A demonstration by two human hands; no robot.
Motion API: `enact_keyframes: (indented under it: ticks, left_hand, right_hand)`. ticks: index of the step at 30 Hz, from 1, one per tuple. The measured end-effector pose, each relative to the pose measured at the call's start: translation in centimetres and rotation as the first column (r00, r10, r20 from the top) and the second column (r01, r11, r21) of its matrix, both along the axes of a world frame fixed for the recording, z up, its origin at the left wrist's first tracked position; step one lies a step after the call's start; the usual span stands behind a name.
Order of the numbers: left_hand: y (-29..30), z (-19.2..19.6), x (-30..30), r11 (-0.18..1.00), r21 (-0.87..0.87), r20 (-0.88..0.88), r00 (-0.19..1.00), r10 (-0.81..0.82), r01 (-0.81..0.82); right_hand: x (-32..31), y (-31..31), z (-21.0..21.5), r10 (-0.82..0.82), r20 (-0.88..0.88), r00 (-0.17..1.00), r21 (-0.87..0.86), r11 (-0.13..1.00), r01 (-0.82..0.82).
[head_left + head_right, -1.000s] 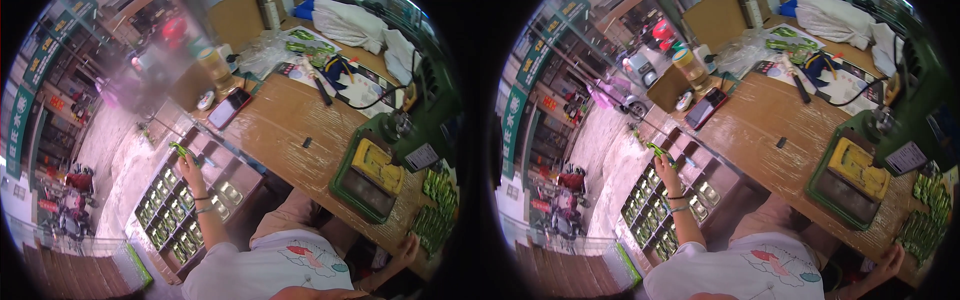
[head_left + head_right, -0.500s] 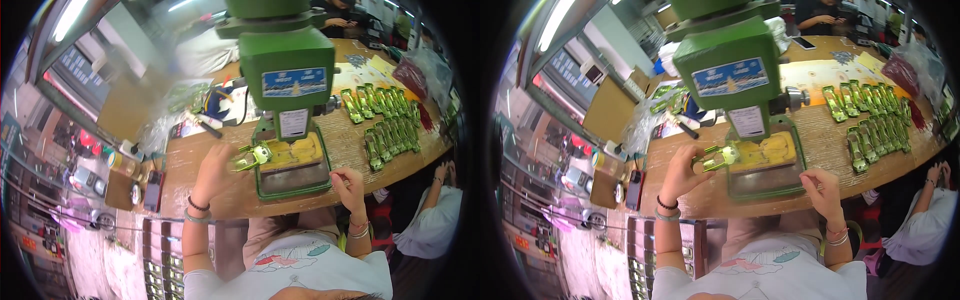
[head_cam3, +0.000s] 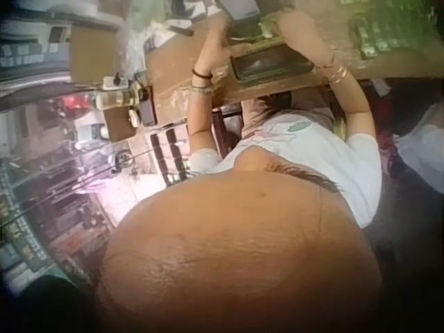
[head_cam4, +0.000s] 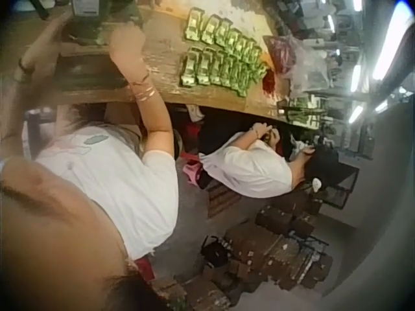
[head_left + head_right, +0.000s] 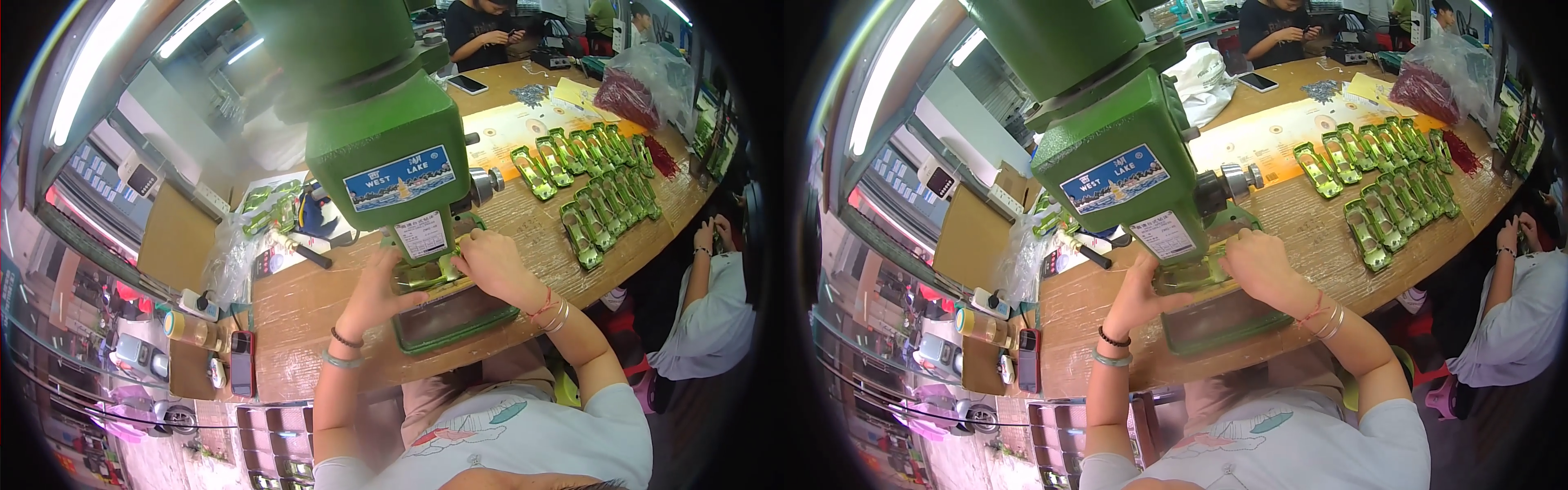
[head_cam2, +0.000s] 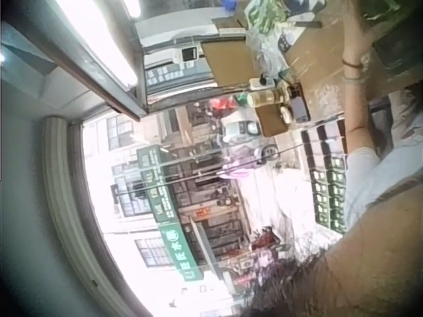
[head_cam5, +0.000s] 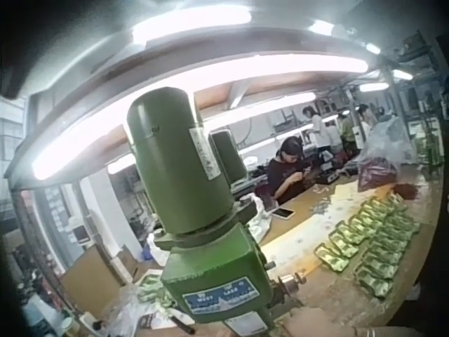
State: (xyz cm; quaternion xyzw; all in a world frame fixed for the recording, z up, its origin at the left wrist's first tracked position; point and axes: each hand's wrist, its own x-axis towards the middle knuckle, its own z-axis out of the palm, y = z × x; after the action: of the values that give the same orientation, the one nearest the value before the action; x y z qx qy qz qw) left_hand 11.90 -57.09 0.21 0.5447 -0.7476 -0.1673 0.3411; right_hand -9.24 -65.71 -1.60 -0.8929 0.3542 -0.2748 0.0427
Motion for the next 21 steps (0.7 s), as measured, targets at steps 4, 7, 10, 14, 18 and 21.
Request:
enact_keyframes:
  ticks: [4,7,10,14,18,21]
  left_hand:
    - [0.2,-0.6,0.8,1.000,0.017,-0.053,0.999,-0.008,0.009]
    - [0.0,-1.5,1.1,0.998,0.049,-0.005,0.999,-0.032,0.033]
    - [-0.1,-2.4,1.1,0.998,0.059,-0.020,0.999,-0.030,0.031]
    - [0.6,-2.6,1.0,1.000,-0.005,0.003,1.000,-0.022,0.022]
    - [0.4,-2.5,0.3,0.999,-0.041,0.035,0.999,-0.014,0.016]
    - [0.5,-3.0,-0.1,0.999,-0.046,0.029,0.999,-0.014,0.015]
  right_hand:
    - [-0.8,-1.0,0.7,-0.003,-0.064,0.998,0.035,0.999,0.005]
    - [-1.1,-1.2,0.8,0.004,-0.044,0.999,0.061,0.998,-0.001]
    - [-1.2,-1.1,0.6,0.037,0.004,0.999,0.096,0.995,-0.037]
    - [-2.0,-2.4,0.5,0.167,0.150,0.974,0.297,0.932,-0.206]
    - [-2.9,-7.6,0.4,-0.177,0.488,0.854,0.702,0.661,-0.264]
    - [-1.8,-12.0,-0.6,-0.164,0.586,0.794,0.779,0.384,-0.495]
